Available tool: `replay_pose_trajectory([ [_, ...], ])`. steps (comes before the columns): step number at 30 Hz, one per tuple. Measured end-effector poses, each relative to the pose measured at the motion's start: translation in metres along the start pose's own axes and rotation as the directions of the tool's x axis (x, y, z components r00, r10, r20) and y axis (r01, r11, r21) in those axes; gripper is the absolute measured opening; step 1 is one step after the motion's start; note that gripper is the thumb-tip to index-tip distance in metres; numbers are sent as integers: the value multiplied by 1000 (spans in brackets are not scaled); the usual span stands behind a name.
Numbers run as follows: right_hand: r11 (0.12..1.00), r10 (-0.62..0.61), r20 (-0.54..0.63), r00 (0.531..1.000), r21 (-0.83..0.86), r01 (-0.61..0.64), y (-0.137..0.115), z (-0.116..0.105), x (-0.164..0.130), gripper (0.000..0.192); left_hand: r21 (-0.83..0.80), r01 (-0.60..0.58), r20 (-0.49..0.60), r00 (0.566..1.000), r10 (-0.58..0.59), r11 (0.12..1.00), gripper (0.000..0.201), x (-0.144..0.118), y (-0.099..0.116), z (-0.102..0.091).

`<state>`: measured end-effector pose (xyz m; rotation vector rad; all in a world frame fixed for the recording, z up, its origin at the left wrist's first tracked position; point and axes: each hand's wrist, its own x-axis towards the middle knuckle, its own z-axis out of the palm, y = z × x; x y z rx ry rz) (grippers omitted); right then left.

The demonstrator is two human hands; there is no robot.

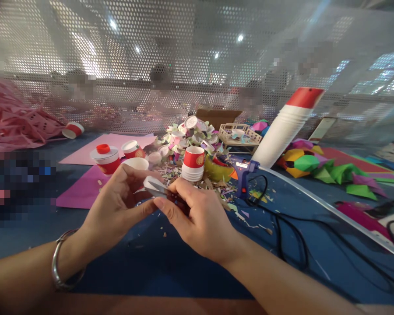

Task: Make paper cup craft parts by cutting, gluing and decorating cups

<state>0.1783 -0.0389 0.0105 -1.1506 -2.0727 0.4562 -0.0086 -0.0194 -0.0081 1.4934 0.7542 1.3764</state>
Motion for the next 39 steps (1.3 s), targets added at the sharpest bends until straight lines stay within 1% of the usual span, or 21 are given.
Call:
replay_pose_trajectory([
  [8, 1000, 17, -3, 1000, 2, -17, -1, 1, 2, 35, 38, 18, -23, 1000, -17, 999, 41, 0, 3, 2],
  [14, 991, 57, 21, 998, 121, -59, -2, 0, 2, 28, 11, 3, -21, 1000, -3, 1000, 40, 1, 3, -1],
  [18, 987, 56, 33, 998, 152, -60, -2, -1, 3, 25, 1, -4, -21, 1000, 4, 1000, 39, 3, 2, -2],
  [21, 983, 70, 33, 997, 171, -74, -1, 0, 2, 23, -42, 24, 4, 1000, -23, 999, 37, 3, 2, -1],
  [24, 976, 84, 25, 996, 202, -87, 0, -2, 2, 23, -82, 80, 45, 996, -77, 993, 37, 3, 3, -2],
  [27, 956, 107, 26, 994, 271, -110, 1, -6, 3, 27, -83, 110, 65, 992, -105, 991, 39, 4, 3, -6],
  [29, 935, 132, 65, 989, 324, -146, 2, -9, 5, 31, -73, 109, 83, 991, -103, 991, 41, 5, 3, -10],
  [31, 911, 161, 132, 978, 362, -199, 3, -13, 8, 35, -60, 106, 101, 990, -100, 993, 44, 7, 2, -13],
  [35, 878, 196, 252, 948, 386, -284, 7, -16, 12, 41, -50, 104, 133, 986, -96, 993, 49, 11, 3, -17],
  [39, 873, 193, 315, 929, 378, -309, 10, -17, 12, 44, -29, 104, 198, 976, -96, 994, 49, 12, 5, -18],
])
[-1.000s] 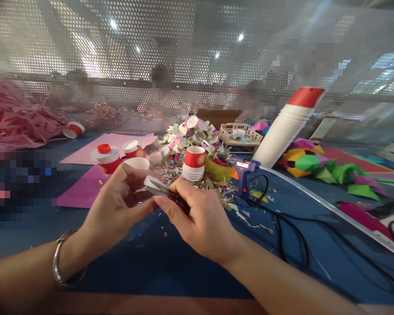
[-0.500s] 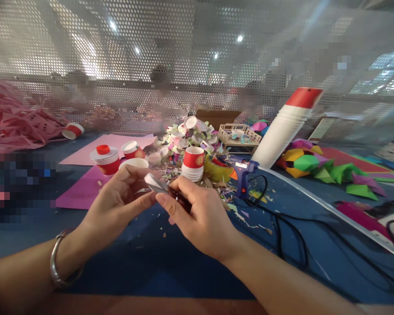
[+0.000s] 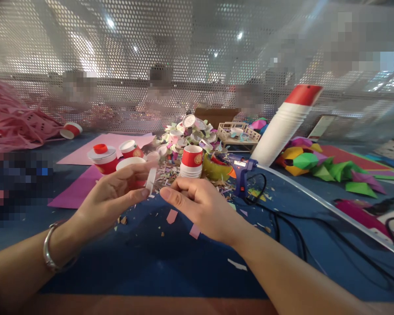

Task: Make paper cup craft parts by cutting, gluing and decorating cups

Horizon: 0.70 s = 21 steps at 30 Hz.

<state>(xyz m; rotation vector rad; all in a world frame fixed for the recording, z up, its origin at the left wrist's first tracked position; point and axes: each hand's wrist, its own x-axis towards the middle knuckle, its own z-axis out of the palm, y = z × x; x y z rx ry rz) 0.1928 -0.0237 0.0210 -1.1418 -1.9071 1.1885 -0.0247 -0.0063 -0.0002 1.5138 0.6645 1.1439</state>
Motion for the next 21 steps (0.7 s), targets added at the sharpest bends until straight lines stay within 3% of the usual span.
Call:
replay_pose_trajectory([
  [10, 999, -44, 17, 999, 2, 44, 2, -2, 1, 45, 226, -97, 1, 995, 100, 969, 51, -2, -3, -6],
  [21, 997, -30, 61, 998, -72, 35, -4, -6, 0, 42, 453, -223, 46, 973, 227, 863, 52, -6, 4, -6],
])
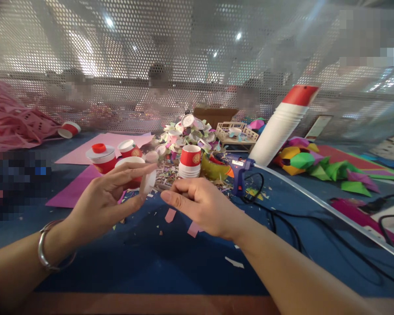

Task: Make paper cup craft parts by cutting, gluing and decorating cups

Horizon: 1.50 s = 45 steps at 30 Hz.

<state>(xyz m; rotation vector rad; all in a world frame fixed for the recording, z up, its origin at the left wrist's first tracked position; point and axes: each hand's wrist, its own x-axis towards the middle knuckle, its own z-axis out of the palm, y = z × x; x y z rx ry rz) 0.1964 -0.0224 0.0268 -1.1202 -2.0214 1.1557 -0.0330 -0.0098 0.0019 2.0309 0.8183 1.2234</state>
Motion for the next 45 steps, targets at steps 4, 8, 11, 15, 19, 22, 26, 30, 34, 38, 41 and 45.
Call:
replay_pose_trajectory([
  [4, 1000, 1, -12, 1000, 6, -1, 3, -1, 0, 44, 53, -1, 6, 1000, 1, 999, 52, -1, 2, 0],
  [8, 1000, 12, -29, 1000, 28, -11, 7, -4, 0, 47, -77, 127, 56, 991, -123, 989, 44, 0, 1, 3],
  [11, 1000, 26, -14, 1000, 11, -26, 7, -6, -1, 46, -238, 222, 114, 973, -200, 946, 43, 1, -2, 5],
  [15, 998, 37, 17, 999, -41, -37, 1, -7, -2, 46, -339, 259, 134, 965, -226, 904, 45, 2, -2, 5],
  [19, 998, 49, 13, 999, -44, -48, -3, -5, -2, 42, -354, 260, 131, 965, -228, 898, 46, 2, -2, 5],
  [22, 996, 86, 37, 996, -21, -85, -4, -5, -2, 39, -365, 261, 126, 965, -231, 894, 51, 2, -2, 5],
  [26, 995, 104, 51, 993, -12, -104, -4, -4, -1, 37, -351, 244, 125, 969, -213, 904, 53, 1, -3, 4],
  [30, 996, 91, 43, 995, -18, -91, -4, -4, -2, 35, -313, 220, 102, 975, -197, 924, 49, 1, -3, 5],
  [34, 996, 83, 31, 996, -35, -82, -3, -4, -3, 34, -281, 200, 79, 980, -185, 939, 49, 0, -2, 5],
  [38, 997, 69, 30, 997, -39, -68, -3, -5, -2, 34, -261, 184, 67, 983, -172, 948, 49, 0, -2, 5],
  [41, 997, 62, 24, 998, -48, -61, -2, -5, -3, 36, -248, 169, 62, 985, -159, 954, 48, 0, -1, 6],
  [45, 994, 34, 23, 999, -100, -32, 0, -5, -5, 40, -170, 122, -14, 992, -126, 978, 48, -2, 1, 7],
])
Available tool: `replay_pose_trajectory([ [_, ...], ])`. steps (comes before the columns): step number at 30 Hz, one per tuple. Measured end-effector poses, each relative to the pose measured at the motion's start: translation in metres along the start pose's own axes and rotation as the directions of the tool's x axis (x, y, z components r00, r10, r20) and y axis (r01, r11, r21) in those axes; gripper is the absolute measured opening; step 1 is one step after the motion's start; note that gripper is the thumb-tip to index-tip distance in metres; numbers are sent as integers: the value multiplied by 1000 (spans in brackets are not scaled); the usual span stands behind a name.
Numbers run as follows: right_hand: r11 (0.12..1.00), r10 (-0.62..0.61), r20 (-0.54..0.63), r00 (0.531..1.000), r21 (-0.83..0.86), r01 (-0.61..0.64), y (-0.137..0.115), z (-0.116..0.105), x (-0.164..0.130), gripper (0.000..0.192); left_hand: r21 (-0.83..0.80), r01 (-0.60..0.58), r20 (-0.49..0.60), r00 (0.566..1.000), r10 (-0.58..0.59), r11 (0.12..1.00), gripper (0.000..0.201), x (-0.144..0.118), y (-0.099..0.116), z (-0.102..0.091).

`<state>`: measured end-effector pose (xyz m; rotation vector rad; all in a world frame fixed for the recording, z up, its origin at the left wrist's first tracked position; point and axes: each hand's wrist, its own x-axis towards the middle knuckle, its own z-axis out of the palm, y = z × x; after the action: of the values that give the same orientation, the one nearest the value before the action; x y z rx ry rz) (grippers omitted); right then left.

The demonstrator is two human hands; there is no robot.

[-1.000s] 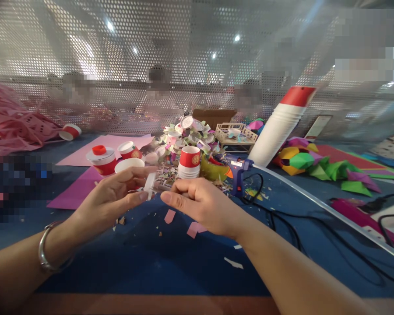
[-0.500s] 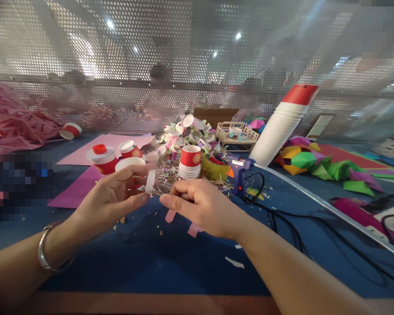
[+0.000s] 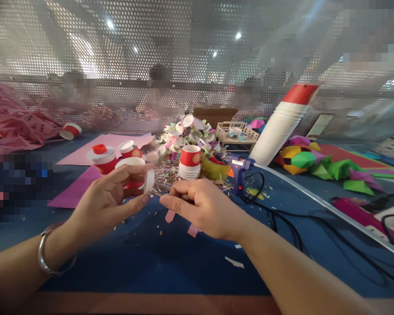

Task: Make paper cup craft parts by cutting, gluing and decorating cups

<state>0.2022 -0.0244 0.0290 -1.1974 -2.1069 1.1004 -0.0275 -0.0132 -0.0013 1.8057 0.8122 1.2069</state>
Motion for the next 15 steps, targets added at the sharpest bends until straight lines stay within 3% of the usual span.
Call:
replay_pose_trajectory([
  [6, 999, -33, -18, 999, -6, 33, -1, 1, 1, 40, 122, -77, -92, 992, 89, 990, 52, -2, 2, -1],
  [15, 999, 25, -3, 1000, 30, -25, -5, 2, 2, 41, -49, 30, 3, 1000, -30, 998, 44, 2, -2, 1],
])
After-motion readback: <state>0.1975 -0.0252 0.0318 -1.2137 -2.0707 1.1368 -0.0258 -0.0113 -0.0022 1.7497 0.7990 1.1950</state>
